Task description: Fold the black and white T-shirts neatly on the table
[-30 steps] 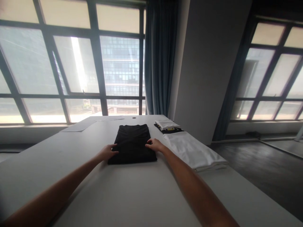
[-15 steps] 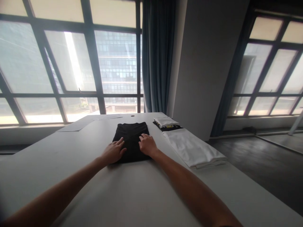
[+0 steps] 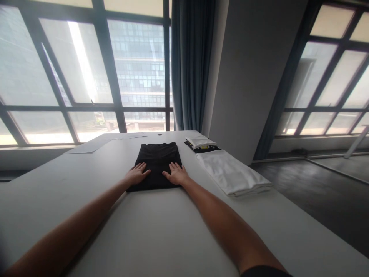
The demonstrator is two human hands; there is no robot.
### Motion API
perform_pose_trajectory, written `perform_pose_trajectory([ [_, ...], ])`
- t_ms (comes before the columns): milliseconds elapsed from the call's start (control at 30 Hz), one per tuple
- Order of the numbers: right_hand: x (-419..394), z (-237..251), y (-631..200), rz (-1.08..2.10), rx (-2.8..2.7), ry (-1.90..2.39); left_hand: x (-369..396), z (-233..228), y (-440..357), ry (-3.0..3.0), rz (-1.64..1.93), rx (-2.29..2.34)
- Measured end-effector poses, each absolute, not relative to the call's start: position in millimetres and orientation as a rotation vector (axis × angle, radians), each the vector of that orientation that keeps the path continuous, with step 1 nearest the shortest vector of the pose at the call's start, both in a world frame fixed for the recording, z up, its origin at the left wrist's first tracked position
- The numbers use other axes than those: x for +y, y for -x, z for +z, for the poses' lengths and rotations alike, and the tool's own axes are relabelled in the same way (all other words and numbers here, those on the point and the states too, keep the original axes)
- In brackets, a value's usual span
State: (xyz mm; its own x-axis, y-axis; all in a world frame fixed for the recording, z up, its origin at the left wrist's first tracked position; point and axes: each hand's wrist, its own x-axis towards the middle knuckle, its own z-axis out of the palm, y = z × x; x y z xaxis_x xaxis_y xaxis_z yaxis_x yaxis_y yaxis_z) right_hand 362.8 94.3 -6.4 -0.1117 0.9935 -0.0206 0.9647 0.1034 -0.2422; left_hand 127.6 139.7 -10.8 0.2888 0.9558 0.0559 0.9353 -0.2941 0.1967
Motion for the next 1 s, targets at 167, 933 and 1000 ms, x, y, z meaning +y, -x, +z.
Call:
perform_pose_trajectory([
  [167, 100.7, -8.8, -377.3, 0.323, -2.088, 2.089, 150.4, -15.8, -114.9, -2.334, 0.303, 1.900],
  [933, 210.7, -3.6, -434.2, 0.587, -1.870, 1.441, 167.0, -19.2, -90.9, -1.983, 1.152, 1.652],
  [1000, 211.7, -0.9, -437.7, 0.532, -1.928, 1.443, 167.7, -18.5, -90.2, -1.949, 1.157, 1.671],
])
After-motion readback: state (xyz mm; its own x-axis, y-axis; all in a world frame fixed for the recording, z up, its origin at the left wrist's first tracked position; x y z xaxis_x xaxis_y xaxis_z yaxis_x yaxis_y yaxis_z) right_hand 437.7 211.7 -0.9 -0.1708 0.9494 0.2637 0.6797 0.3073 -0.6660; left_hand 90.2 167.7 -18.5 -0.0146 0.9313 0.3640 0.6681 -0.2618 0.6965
